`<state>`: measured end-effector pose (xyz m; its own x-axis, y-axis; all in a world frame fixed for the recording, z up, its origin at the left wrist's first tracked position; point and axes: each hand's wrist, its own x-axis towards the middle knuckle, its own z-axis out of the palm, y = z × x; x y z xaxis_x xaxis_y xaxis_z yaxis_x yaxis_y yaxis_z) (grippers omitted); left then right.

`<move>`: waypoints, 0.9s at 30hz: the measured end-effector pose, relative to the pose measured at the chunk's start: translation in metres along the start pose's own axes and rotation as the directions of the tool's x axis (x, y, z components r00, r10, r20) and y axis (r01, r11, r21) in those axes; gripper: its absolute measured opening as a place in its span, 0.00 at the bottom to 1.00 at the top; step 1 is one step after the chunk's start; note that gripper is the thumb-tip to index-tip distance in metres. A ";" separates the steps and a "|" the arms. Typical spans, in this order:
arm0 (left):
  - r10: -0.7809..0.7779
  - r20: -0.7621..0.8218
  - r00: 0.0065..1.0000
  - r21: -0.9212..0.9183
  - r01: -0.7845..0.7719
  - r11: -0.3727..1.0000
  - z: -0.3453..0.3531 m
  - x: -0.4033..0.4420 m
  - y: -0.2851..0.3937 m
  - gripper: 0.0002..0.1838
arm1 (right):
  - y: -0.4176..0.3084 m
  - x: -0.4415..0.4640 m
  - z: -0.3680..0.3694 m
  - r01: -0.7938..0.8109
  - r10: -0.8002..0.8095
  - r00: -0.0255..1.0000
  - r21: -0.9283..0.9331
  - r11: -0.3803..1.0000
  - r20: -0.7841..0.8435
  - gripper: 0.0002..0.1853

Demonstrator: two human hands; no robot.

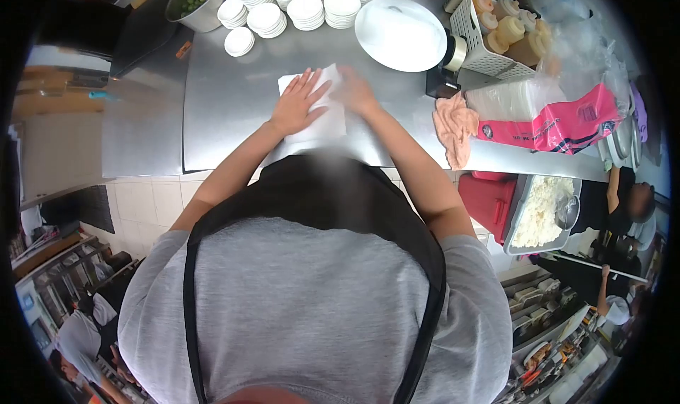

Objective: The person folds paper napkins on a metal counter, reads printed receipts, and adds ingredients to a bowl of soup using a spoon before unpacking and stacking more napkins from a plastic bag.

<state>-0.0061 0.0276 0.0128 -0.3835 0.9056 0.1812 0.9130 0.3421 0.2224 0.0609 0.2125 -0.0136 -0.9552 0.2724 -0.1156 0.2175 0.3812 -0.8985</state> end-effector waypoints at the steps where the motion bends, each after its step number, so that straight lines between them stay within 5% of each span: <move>1: 0.008 0.002 1.000 0.030 -0.008 1.000 0.000 0.000 -0.001 0.30 | -0.012 -0.004 -0.008 -0.049 0.051 0.999 0.079 0.996 -0.018 0.27; 6: -0.002 0.017 1.000 0.047 0.001 0.999 0.006 0.001 -0.002 0.27 | -0.033 -0.033 -0.023 -0.045 0.055 0.994 0.097 0.994 -0.099 0.22; 8: -0.004 0.028 1.000 0.056 0.003 0.998 0.006 0.000 -0.002 0.26 | -0.034 -0.056 -0.019 0.386 -0.376 0.922 -0.269 0.883 0.088 0.22; 9: -0.001 0.029 1.000 0.062 -0.001 0.998 0.007 0.000 -0.003 0.26 | -0.035 -0.064 -0.017 0.385 -0.376 0.923 -0.269 0.883 0.087 0.22; 11: 0.004 0.029 1.000 0.071 -0.006 0.997 0.007 0.001 -0.003 0.25 | -0.035 -0.074 -0.010 0.685 -0.647 0.715 -0.452 0.572 0.264 0.17; 17: -0.007 -0.004 1.000 0.011 0.008 1.000 0.005 -0.002 -0.003 0.27 | -0.021 -0.073 0.001 0.538 -0.441 0.843 -0.486 0.689 0.308 0.15; 20: -0.029 -0.081 0.996 -0.175 0.014 0.984 0.012 -0.004 -0.011 0.29 | -0.024 -0.077 -0.007 0.667 -0.613 0.724 -0.544 0.509 0.315 0.13; 24: -0.034 -0.039 0.999 -0.236 0.024 0.971 0.019 -0.004 -0.027 0.28 | -0.014 -0.070 -0.007 0.658 -0.639 0.719 -0.563 0.501 0.272 0.11; 26: -0.032 -0.015 0.999 -0.311 0.026 0.950 0.015 0.004 -0.044 0.26 | -0.013 -0.060 -0.005 0.486 -0.480 0.872 -0.277 0.829 0.096 0.11; 27: -0.185 0.094 0.978 -0.436 0.208 0.875 0.010 0.008 -0.052 0.24 | -0.013 -0.055 -0.005 0.489 -0.483 0.871 -0.277 0.827 0.096 0.11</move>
<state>-0.0554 0.0197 -0.0072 -0.5311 0.8460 0.0461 0.6588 0.3781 0.6505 0.1117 0.1969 0.0068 -0.9558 -0.0312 0.2925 -0.2314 0.6934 -0.6824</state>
